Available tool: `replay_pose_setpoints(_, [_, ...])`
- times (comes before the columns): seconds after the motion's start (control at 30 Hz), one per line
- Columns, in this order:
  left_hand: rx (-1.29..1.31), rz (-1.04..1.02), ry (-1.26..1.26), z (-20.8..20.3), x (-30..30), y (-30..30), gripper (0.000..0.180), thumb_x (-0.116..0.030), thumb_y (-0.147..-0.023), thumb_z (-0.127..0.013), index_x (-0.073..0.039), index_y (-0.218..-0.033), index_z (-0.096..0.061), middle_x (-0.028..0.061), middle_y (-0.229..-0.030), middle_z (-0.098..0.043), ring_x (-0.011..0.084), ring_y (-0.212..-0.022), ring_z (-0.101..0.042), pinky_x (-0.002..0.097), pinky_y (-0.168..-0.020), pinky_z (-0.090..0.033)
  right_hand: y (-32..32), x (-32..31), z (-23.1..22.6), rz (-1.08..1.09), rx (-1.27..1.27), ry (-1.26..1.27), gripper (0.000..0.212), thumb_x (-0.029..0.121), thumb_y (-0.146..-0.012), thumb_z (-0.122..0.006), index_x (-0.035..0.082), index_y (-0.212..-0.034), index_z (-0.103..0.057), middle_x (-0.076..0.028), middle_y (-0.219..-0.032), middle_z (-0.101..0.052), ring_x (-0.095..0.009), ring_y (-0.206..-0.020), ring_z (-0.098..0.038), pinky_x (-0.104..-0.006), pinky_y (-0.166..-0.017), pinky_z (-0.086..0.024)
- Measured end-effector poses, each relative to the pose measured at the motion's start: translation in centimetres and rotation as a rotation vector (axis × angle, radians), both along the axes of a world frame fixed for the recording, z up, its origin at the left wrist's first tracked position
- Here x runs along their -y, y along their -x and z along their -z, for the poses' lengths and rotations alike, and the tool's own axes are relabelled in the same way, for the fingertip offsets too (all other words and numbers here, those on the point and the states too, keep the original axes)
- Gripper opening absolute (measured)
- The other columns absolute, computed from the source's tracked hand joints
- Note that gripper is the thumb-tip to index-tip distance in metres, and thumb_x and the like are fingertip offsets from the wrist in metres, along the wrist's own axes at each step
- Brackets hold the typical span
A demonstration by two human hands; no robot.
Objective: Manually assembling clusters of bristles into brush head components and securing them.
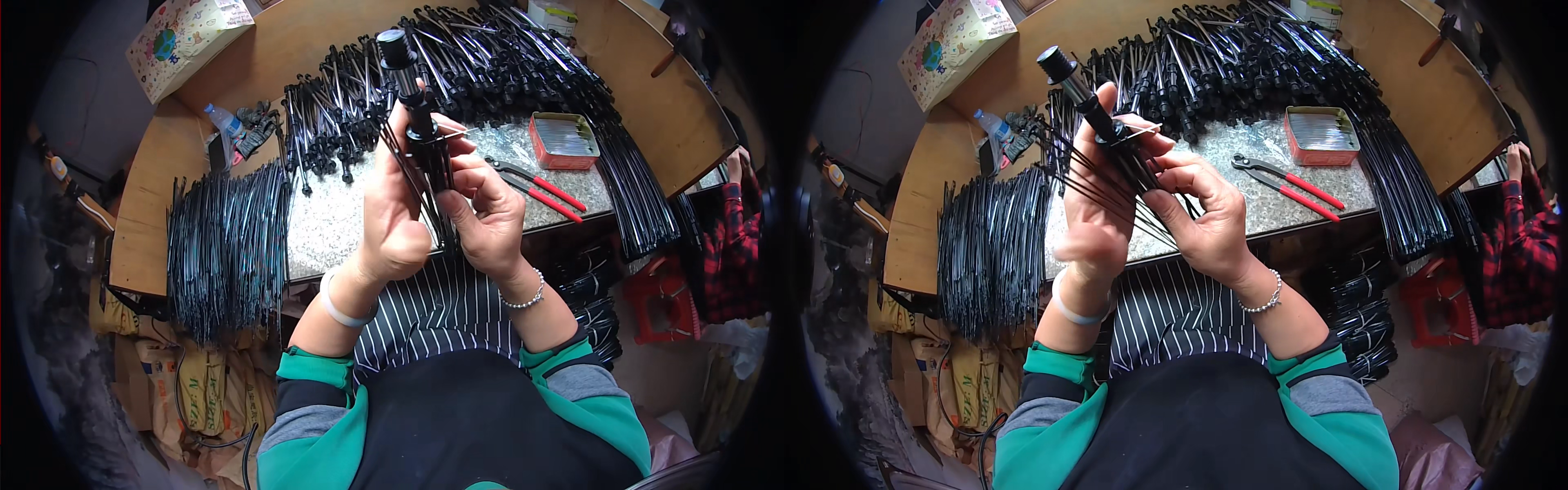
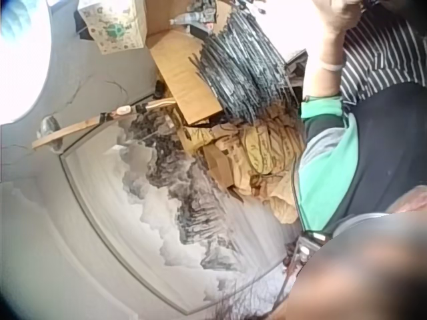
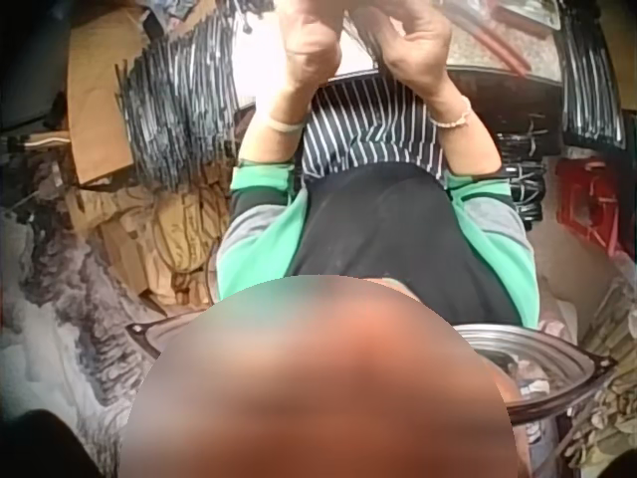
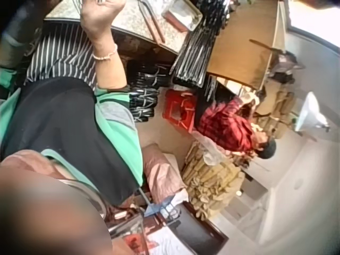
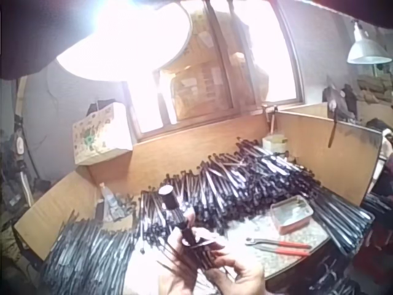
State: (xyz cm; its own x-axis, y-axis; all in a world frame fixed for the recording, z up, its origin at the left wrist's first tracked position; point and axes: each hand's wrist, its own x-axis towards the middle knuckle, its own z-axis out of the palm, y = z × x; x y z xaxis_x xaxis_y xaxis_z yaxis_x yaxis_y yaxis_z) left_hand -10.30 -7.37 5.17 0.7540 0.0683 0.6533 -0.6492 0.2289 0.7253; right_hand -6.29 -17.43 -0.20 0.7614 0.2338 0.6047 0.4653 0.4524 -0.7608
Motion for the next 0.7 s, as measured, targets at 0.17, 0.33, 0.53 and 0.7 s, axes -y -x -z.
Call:
replay_pose_setpoints(0.17, [0.013, -0.255, -0.174, 0.1, 0.0, -0.2, 0.055, -0.005, -0.088, -0.055, 0.006, -0.133, -0.026, 0.0071, -0.099, -0.050, 0.0094, -0.084, -0.053, 0.0213, -0.077, -0.045, 0.8, 0.0, 0.0, 0.069, 0.079, 0.005, 0.014, 0.003, -0.078, -0.067, -0.001, -0.088, -0.059, -0.012, -0.101, -0.060, -0.018, -0.091, -0.060, -0.0279, -0.081, -0.048])
replay_pose_setpoints(0.33, [0.052, -0.288, -0.117, 0.4, 0.2, -0.3, 0.041, -0.006, -0.090, -0.052, 0.005, -0.126, -0.036, 0.0038, -0.085, -0.053, 0.0070, -0.069, -0.053, 0.0189, -0.064, -0.046, 1.3, -0.6, 0.8, 0.137, 0.106, -0.093, 0.017, -0.002, -0.076, -0.068, 0.000, -0.090, -0.059, -0.012, -0.097, -0.063, -0.017, -0.091, -0.061, -0.0277, -0.079, -0.050])
replay_pose_setpoints(0.53, [0.041, -0.320, -0.271, 0.5, -0.5, -0.8, 0.044, -0.012, -0.092, -0.048, 0.006, -0.128, -0.029, 0.0033, -0.069, -0.052, 0.0082, -0.059, -0.053, 0.0210, -0.058, -0.048, 1.1, -0.2, 1.0, 0.174, 0.199, -0.029, 0.017, -0.004, -0.075, -0.068, -0.002, -0.090, -0.059, -0.015, -0.096, -0.064, -0.019, -0.088, -0.063, -0.0291, -0.078, -0.050])
replay_pose_setpoints(0.7, [0.081, -0.225, 0.022, 0.6, 0.7, -0.5, 0.035, -0.002, -0.087, -0.052, 0.006, -0.120, -0.041, -0.0011, -0.070, -0.052, 0.0043, -0.055, -0.050, 0.0188, -0.051, -0.043, 1.8, 0.1, 1.4, 0.207, 0.223, -0.008, 0.020, -0.004, -0.073, -0.069, -0.002, -0.090, -0.060, -0.014, -0.094, -0.065, -0.019, -0.085, -0.064, -0.0291, -0.074, -0.051])
